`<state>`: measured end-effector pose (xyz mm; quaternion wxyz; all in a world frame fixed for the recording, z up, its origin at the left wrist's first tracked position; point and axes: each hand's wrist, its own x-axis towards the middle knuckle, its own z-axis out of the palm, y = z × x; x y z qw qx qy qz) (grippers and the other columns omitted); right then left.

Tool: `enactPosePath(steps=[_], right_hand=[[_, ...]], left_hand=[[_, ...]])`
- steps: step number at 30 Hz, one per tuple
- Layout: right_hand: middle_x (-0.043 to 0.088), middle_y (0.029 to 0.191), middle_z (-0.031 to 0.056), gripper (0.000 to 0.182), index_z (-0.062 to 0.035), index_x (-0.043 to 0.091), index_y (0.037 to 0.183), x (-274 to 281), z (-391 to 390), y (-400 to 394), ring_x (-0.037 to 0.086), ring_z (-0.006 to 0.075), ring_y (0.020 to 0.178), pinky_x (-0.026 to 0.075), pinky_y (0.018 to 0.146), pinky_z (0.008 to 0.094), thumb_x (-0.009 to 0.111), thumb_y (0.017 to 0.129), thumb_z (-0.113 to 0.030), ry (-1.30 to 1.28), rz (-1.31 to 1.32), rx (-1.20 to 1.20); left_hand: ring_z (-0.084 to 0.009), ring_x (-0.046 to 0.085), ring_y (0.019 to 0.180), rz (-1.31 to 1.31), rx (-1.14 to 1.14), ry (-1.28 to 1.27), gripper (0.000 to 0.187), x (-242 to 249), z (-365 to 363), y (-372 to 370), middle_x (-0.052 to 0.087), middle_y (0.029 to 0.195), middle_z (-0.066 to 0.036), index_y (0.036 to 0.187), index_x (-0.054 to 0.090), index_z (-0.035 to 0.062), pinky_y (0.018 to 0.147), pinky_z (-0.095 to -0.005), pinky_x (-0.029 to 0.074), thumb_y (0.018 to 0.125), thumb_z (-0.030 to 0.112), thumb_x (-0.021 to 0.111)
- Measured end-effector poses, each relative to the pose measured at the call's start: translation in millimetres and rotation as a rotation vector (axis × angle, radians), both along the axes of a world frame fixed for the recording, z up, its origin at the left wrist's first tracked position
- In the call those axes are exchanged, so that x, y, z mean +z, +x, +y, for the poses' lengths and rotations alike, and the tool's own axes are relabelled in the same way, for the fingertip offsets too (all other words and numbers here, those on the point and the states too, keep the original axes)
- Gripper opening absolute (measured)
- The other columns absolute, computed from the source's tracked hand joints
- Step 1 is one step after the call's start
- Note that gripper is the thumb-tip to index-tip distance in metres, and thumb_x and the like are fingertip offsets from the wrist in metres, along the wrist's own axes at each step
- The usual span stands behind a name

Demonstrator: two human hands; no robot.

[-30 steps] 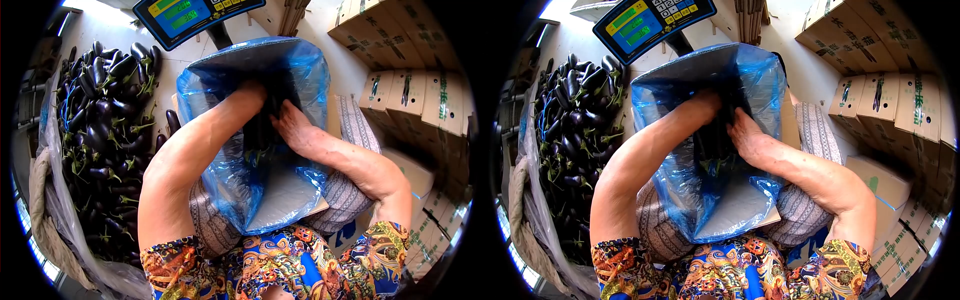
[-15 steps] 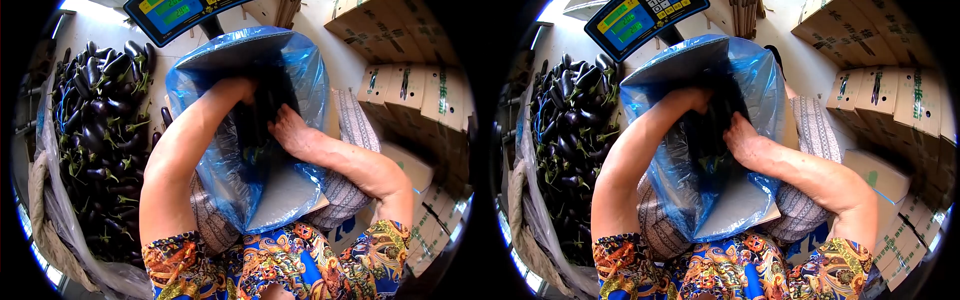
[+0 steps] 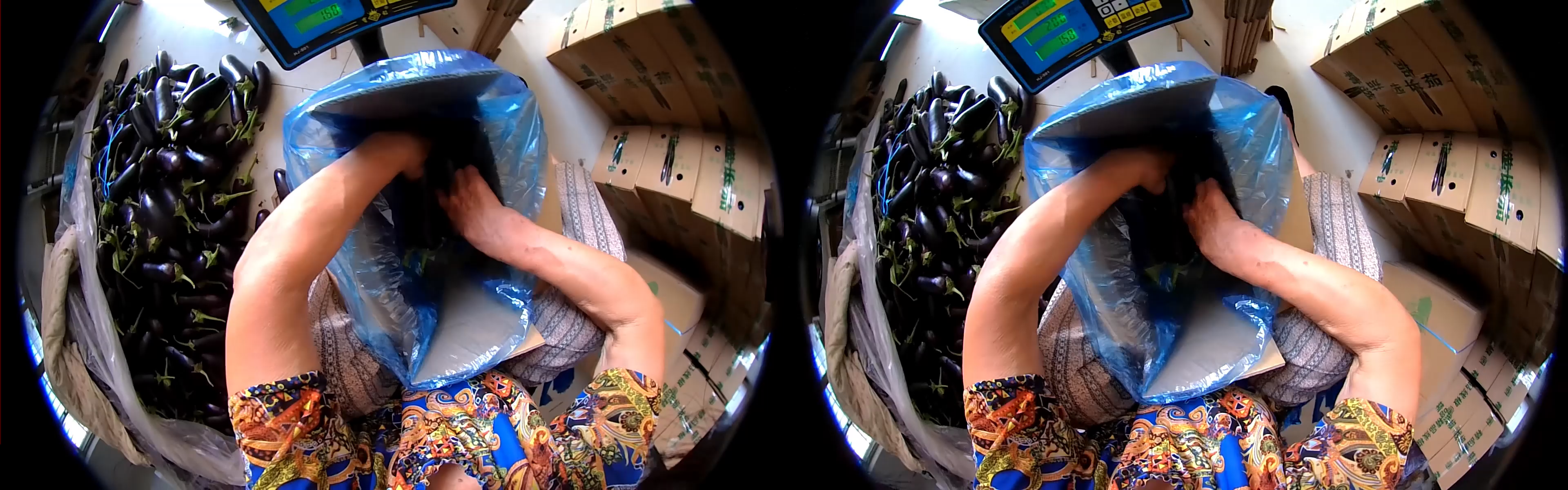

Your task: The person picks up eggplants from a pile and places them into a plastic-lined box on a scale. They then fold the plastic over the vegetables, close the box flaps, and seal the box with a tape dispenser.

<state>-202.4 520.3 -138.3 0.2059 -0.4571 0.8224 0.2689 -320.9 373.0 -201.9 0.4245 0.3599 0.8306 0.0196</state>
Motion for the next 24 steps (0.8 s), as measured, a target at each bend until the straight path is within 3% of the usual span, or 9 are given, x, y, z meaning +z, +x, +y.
enactPosePath(steps=[3,6,9,12,15,18,21,24], right_hand=[[0.063,0.109,0.0161,0.051,-0.0023,0.053,0.135,-4.1,12.6,2.9,0.052,0.032,0.111,0.029,0.105,0.046,0.05,0.088,-0.023,-0.153,0.116,0.051],[0.062,0.108,0.0169,0.049,-0.001,0.054,0.132,-8.5,4.7,3.5,0.053,0.034,0.111,0.029,0.107,0.0489,0.05,0.088,-0.021,-0.045,0.004,0.027],[0.062,0.107,0.0173,0.045,-0.0001,0.057,0.129,0.7,17.7,6.2,0.055,0.0347,0.109,0.032,0.105,0.0512,0.049,0.089,-0.018,-0.354,0.078,0.176],[0.063,0.106,0.0161,0.042,-0.0002,0.058,0.127,9.8,4.0,1.5,0.055,0.0343,0.109,0.035,0.102,0.0513,0.049,0.089,-0.015,-0.225,-0.193,0.016],[0.064,0.107,0.015,0.041,-0.0005,0.059,0.125,-10.9,6.5,6.3,0.055,0.0338,0.109,0.036,0.1,0.0517,0.05,0.087,-0.014,-0.34,-0.1,-0.033],[0.064,0.108,0.0149,0.038,-0.0011,0.062,0.121,-9.3,-11.8,-10.3,0.055,0.0338,0.109,0.036,0.101,0.0496,0.051,0.087,-0.013,-0.181,-0.402,-0.444],[0.064,0.109,0.017,0.037,-0.0018,0.064,0.117,-17.9,4.8,6.4,0.055,0.0347,0.11,0.034,0.104,0.0489,0.05,0.086,-0.014,-0.227,-0.081,-0.055],[0.063,0.111,0.0189,0.037,-0.0024,0.065,0.115,-1.1,18.4,12.1,0.053,0.0366,0.115,0.03,0.109,0.0501,0.051,0.084,-0.016,-0.257,0.044,0.131]], left_hand=[[-0.0357,0.063,0.106,0.003,-0.016,-0.007,0.052,0.4,1.1,5.4,0.061,0.122,-0.019,0.126,0.059,0.0057,0.092,-0.0414,0.051,0.076,0.014,0.068],[-0.0354,0.063,0.106,0.044,-0.027,0.076,0.05,15.2,-16.7,13.9,0.061,0.121,-0.019,0.125,0.059,0.0059,0.091,-0.0412,0.051,0.077,0.014,0.067],[-0.0351,0.063,0.105,0.151,-0.044,0.28,0.047,25.5,-49.4,29.8,0.061,0.12,-0.018,0.124,0.06,0.0061,0.09,-0.0411,0.051,0.078,0.014,0.067],[-0.0349,0.063,0.104,0.225,-0.129,0.327,0.045,32.6,-66.6,44.4,0.061,0.119,-0.018,0.123,0.06,0.0063,0.089,-0.041,0.052,0.079,0.014,0.066],[-0.0346,0.063,0.103,0.281,-0.203,0.313,0.043,25.5,-65.2,49.9,0.062,0.118,-0.018,0.121,0.061,0.0065,0.088,-0.0408,0.052,0.079,0.013,0.065],[-0.0343,0.064,0.102,0.314,-0.248,0.315,0.041,22.8,-62.6,49.8,0.062,0.117,-0.018,0.12,0.061,0.0067,0.087,-0.0407,0.053,0.08,0.013,0.064],[-0.034,0.064,0.102,0.342,-0.292,0.308,0.038,18.7,-55.4,51.8,0.062,0.116,-0.018,0.119,0.062,0.0069,0.086,-0.0405,0.053,0.081,0.013,0.063],[-0.0337,0.064,0.101,0.355,-0.322,0.293,0.036,15.5,-44.4,53.1,0.062,0.115,-0.018,0.118,0.062,0.0071,0.085,-0.0404,0.053,0.082,0.013,0.062]])
